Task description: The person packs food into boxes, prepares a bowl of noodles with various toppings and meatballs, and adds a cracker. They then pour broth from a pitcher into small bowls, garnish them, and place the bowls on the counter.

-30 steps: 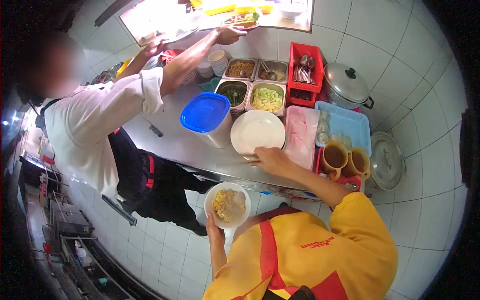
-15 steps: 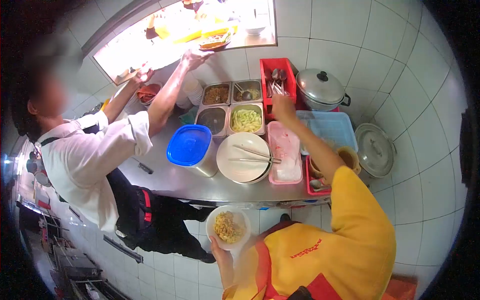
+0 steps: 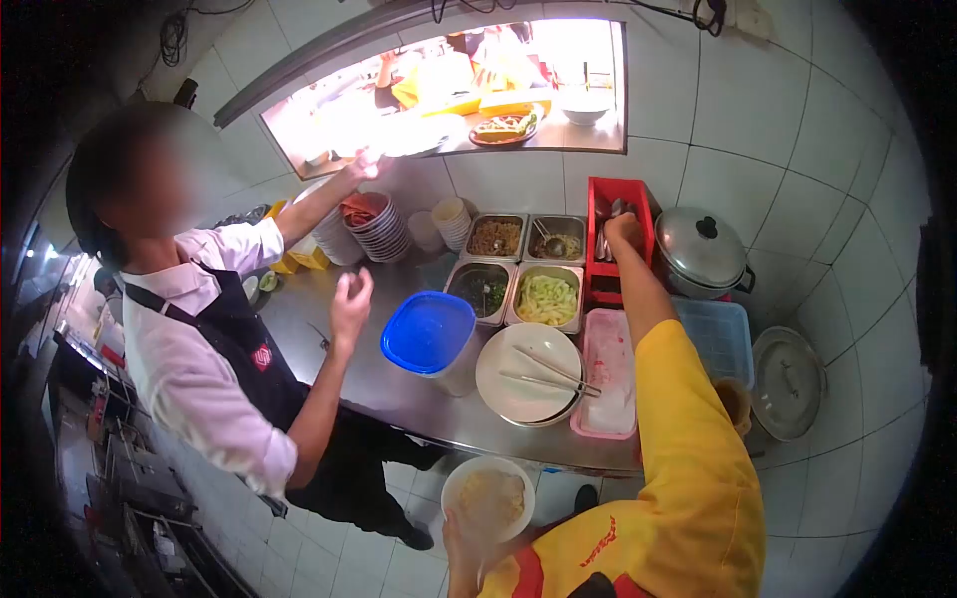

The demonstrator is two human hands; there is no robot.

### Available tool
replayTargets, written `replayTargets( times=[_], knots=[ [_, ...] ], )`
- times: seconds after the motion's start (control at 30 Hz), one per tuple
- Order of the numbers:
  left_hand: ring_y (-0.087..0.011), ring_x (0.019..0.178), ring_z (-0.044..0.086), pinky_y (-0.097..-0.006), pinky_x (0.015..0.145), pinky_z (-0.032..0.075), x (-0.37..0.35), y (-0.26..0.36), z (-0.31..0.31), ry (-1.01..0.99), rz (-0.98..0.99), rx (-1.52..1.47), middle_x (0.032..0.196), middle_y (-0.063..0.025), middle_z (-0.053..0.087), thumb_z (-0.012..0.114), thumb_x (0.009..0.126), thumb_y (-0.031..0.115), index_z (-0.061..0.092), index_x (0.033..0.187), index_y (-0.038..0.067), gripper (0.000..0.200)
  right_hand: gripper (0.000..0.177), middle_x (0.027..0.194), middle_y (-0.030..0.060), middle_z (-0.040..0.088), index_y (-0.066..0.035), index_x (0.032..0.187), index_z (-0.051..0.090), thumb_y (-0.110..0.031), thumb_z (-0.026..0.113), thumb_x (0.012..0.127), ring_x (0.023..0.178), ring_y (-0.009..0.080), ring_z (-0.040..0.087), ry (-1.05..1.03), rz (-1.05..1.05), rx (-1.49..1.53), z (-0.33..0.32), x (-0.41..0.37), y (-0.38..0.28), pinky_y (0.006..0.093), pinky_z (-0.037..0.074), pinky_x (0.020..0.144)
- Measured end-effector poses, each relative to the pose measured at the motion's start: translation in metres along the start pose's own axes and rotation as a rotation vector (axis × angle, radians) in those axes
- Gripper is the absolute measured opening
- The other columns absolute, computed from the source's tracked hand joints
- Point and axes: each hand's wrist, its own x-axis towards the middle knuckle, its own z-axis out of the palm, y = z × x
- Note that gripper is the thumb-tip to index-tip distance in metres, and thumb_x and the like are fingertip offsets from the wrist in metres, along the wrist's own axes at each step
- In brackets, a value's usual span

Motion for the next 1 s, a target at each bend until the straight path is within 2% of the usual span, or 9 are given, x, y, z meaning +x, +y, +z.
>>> replayTargets(
  times=[0.27, 0.43, 0.47, 0.53, 0.6, 0.67, 0.73, 0.8, 1.0],
  knots=[
    [-0.0252, 0.115, 0.051, -0.0382, 0.096, 0.043, 0.015, -0.008, 0.004, -0.119, 0.060, -0.075, 0.127, -0.0156, 0.050, 0.042, 0.095, 0.043, 0.038, 0.130, -0.003, 0.058, 0.016, 0.095, 0.0199, 0.066, -0.002, 0.085, 0.067, -0.013, 0.055, 0.083, 0.090, 0.0347, 0.065, -0.165, -0.616, -0.448, -0.005, 0.002, 0.003, 0.0435, 0.053, 0.076],
    [-0.0203, 0.118, 0.046, -0.0319, 0.098, 0.037, 0.029, 0.011, 0.023, -0.063, 0.072, 0.065, 0.129, -0.0110, 0.049, 0.037, 0.095, 0.047, 0.041, 0.131, -0.001, 0.060, 0.032, 0.080, 0.0212, 0.064, 0.000, 0.080, 0.061, -0.020, 0.038, 0.091, 0.075, 0.0354, 0.064, 0.320, -0.896, -0.382, -0.039, 0.022, -0.003, 0.0466, 0.052, 0.064],
    [-0.0194, 0.113, 0.050, -0.0327, 0.097, 0.038, 0.038, 0.015, 0.020, -0.048, 0.061, 0.075, 0.124, -0.0109, 0.052, 0.045, 0.094, 0.045, 0.043, 0.128, -0.002, 0.059, 0.034, 0.080, 0.0213, 0.063, -0.001, 0.081, 0.061, -0.023, 0.038, 0.092, 0.077, 0.0372, 0.064, 0.159, -0.930, -0.363, -0.077, 0.002, -0.016, 0.0485, 0.051, 0.064],
    [-0.0181, 0.113, 0.050, -0.0312, 0.096, 0.038, 0.049, 0.025, 0.025, -0.062, 0.124, 0.178, 0.124, -0.0105, 0.052, 0.043, 0.093, 0.049, 0.044, 0.128, -0.003, 0.062, 0.029, 0.079, 0.0197, 0.064, -0.004, 0.085, 0.061, -0.023, 0.041, 0.091, 0.081, 0.0367, 0.064, 0.058, -0.992, -0.473, -0.148, -0.064, -0.055, 0.0457, 0.050, 0.068],
    [-0.0185, 0.115, 0.048, -0.0312, 0.097, 0.036, 0.051, 0.023, 0.032, -0.060, 0.161, 0.103, 0.125, -0.0097, 0.051, 0.041, 0.093, 0.052, 0.041, 0.130, -0.003, 0.066, 0.023, 0.080, 0.0175, 0.064, -0.007, 0.090, 0.062, -0.022, 0.045, 0.089, 0.082, 0.0351, 0.063, -0.252, -1.161, -0.330, -0.209, -0.142, -0.067, 0.0441, 0.050, 0.069],
    [-0.0193, 0.116, 0.047, -0.0317, 0.098, 0.036, 0.048, 0.030, 0.042, -0.038, 0.132, 0.078, 0.128, -0.0102, 0.048, 0.040, 0.093, 0.052, 0.039, 0.131, -0.002, 0.066, 0.021, 0.081, 0.0157, 0.064, -0.009, 0.095, 0.063, -0.020, 0.048, 0.086, 0.082, 0.0328, 0.063, -0.696, -1.242, -0.308, -0.237, -0.198, -0.058, 0.0426, 0.050, 0.069],
    [-0.0213, 0.121, 0.042, -0.0331, 0.101, 0.034, 0.059, 0.015, 0.049, -0.024, 0.225, 0.041, 0.133, -0.0116, 0.041, 0.037, 0.094, 0.052, 0.031, 0.136, -0.001, 0.067, 0.025, 0.082, 0.0150, 0.064, -0.012, 0.099, 0.066, -0.011, 0.055, 0.078, 0.080, 0.0333, 0.062, -0.970, -1.462, -0.585, -0.247, -0.232, -0.037, 0.0423, 0.048, 0.067],
    [-0.0213, 0.122, 0.041, -0.0332, 0.101, 0.033, 0.061, 0.015, 0.058, -0.059, 0.238, 0.029, 0.134, -0.0119, 0.041, 0.036, 0.095, 0.051, 0.031, 0.136, -0.001, 0.067, 0.023, 0.081, 0.0152, 0.064, -0.011, 0.094, 0.068, -0.009, 0.056, 0.074, 0.078, 0.0336, 0.062, -1.166, -1.421, -0.743, -0.256, -0.275, -0.046, 0.0422, 0.048, 0.066],
    [-0.0220, 0.121, 0.043, -0.0343, 0.101, 0.034, 0.052, 0.019, 0.073, -0.131, 0.262, -0.021, 0.132, -0.0125, 0.043, 0.033, 0.097, 0.048, 0.030, 0.136, 0.000, 0.062, 0.015, 0.080, 0.0165, 0.064, -0.002, 0.082, 0.067, -0.010, 0.060, 0.070, 0.074, 0.0307, 0.065, -1.210, -1.604, -0.926, -0.216, -0.333, -0.034, 0.0406, 0.051, 0.063]
  ],
)
